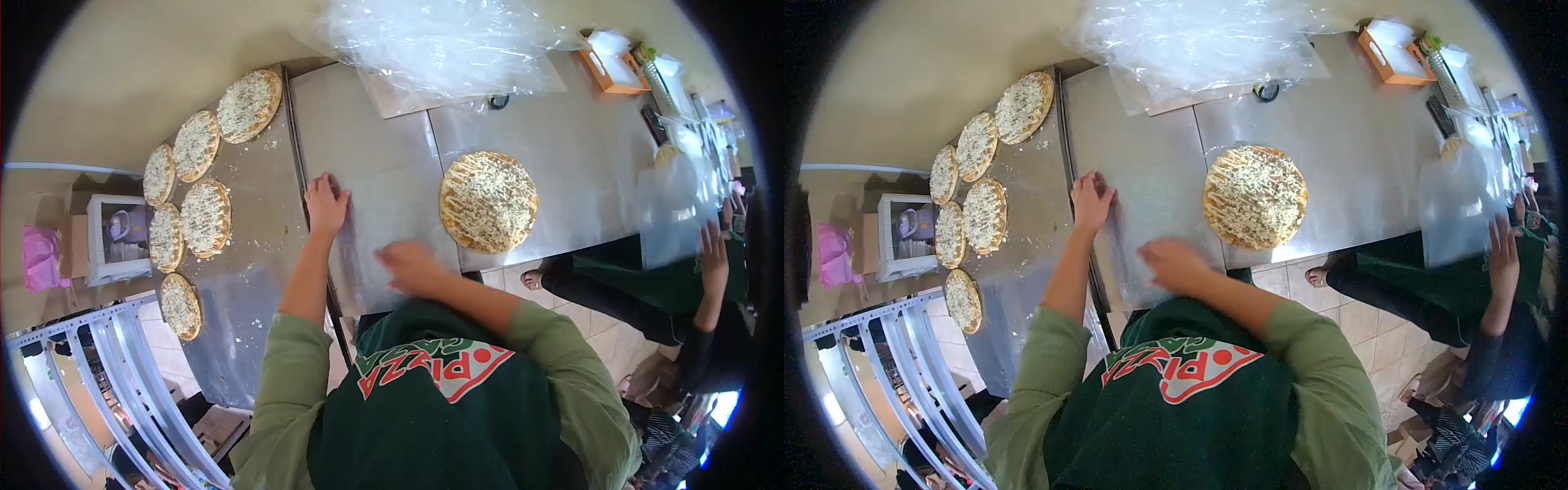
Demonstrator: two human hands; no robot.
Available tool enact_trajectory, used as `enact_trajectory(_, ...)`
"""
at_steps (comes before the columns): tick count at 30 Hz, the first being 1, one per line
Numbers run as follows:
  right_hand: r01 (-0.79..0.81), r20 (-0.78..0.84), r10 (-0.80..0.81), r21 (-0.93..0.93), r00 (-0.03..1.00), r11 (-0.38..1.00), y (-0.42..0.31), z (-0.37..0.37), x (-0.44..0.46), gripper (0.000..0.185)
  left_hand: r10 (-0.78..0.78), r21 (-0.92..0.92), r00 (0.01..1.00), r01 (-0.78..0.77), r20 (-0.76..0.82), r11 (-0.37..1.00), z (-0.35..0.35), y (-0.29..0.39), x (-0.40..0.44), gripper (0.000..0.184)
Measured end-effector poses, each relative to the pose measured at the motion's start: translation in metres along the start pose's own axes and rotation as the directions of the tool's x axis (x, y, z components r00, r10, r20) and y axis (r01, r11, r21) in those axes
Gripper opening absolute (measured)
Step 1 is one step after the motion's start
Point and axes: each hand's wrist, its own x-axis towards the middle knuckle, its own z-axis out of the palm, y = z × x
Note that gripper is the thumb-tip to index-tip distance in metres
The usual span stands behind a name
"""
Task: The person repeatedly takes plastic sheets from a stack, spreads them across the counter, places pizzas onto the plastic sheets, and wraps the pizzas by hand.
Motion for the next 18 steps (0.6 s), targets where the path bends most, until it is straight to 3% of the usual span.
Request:
enact_trajectory(2, 0.198, -0.130, -0.213, -0.120, 0.968, 0.973, -0.016, 0.047, 0.022, 0.055, -0.074, -0.046, 0.971, 0.087, 0.226, 0.995, -0.003, 0.001, 0.014, 0.031)
enact_trajectory(3, 0.195, -0.104, -0.215, -0.172, 0.971, 0.966, -0.020, 0.053, 0.030, 0.050, -0.105, -0.058, 0.935, 0.133, 0.339, 0.989, -0.003, 0.000, 0.017, 0.031)
enact_trajectory(5, 0.206, -0.047, -0.227, -0.277, 0.973, 0.939, -0.020, 0.059, 0.042, 0.042, 0.015, -0.079, 0.936, 0.014, 0.353, 0.997, -0.005, -0.001, 0.019, 0.030)
enact_trajectory(6, 0.207, -0.052, -0.226, -0.243, 0.973, 0.948, -0.018, 0.058, 0.045, 0.037, 0.074, -0.086, 0.932, -0.046, 0.356, 0.995, -0.005, -0.002, 0.021, 0.029)
enact_trajectory(8, 0.207, -0.066, -0.220, -0.168, 0.973, 0.964, -0.012, 0.054, 0.047, 0.027, -0.086, -0.174, 0.860, 0.198, 0.504, 0.964, -0.009, -0.007, 0.030, 0.029)
enact_trajectory(9, 0.174, -0.118, -0.172, 0.009, 0.978, 0.985, -0.013, 0.046, 0.044, 0.023, -0.149, -0.201, 0.800, 0.318, 0.581, 0.926, -0.012, -0.009, 0.035, 0.029)
enact_trajectory(10, 0.141, -0.162, -0.111, 0.190, 0.981, 0.972, -0.018, 0.031, 0.040, 0.019, -0.179, -0.306, 0.696, 0.512, 0.695, 0.803, -0.028, -0.004, 0.044, 0.027)
enact_trajectory(11, 0.110, -0.193, -0.040, 0.370, 0.980, 0.923, -0.024, 0.014, 0.033, 0.016, -0.169, -0.360, 0.575, 0.687, 0.800, 0.632, -0.046, 0.000, 0.054, 0.026)
enact_trajectory(12, -0.004, -0.178, 0.136, 0.594, 0.975, 0.804, -0.027, -0.006, 0.023, 0.013, -0.121, -0.361, 0.447, 0.830, 0.886, 0.426, -0.065, 0.010, 0.062, 0.025)
enact_trajectory(14, -0.164, -0.021, 0.438, 0.910, 0.899, 0.381, -0.019, -0.041, -0.005, 0.009, -0.009, -0.627, 0.627, 0.776, 0.779, -0.068, -0.091, 0.038, 0.062, 0.021)
enact_trajectory(15, -0.066, -0.156, 0.541, 0.928, 0.827, 0.368, -0.005, -0.046, -0.023, 0.008, 0.003, -0.676, 0.715, 0.662, 0.699, -0.323, -0.097, 0.051, 0.056, 0.020)
enact_trajectory(16, 0.035, -0.278, 0.634, 0.929, 0.721, 0.368, 0.011, -0.050, -0.042, 0.006, -0.107, -0.767, 0.776, 0.575, 0.621, -0.285, -0.087, 0.062, 0.042, 0.019)
enact_trajectory(18, 0.090, -0.470, 0.697, 0.856, 0.542, 0.508, 0.040, -0.066, -0.082, 0.006, -0.302, -0.909, 0.858, 0.380, 0.415, -0.169, -0.047, 0.089, 0.000, 0.019)
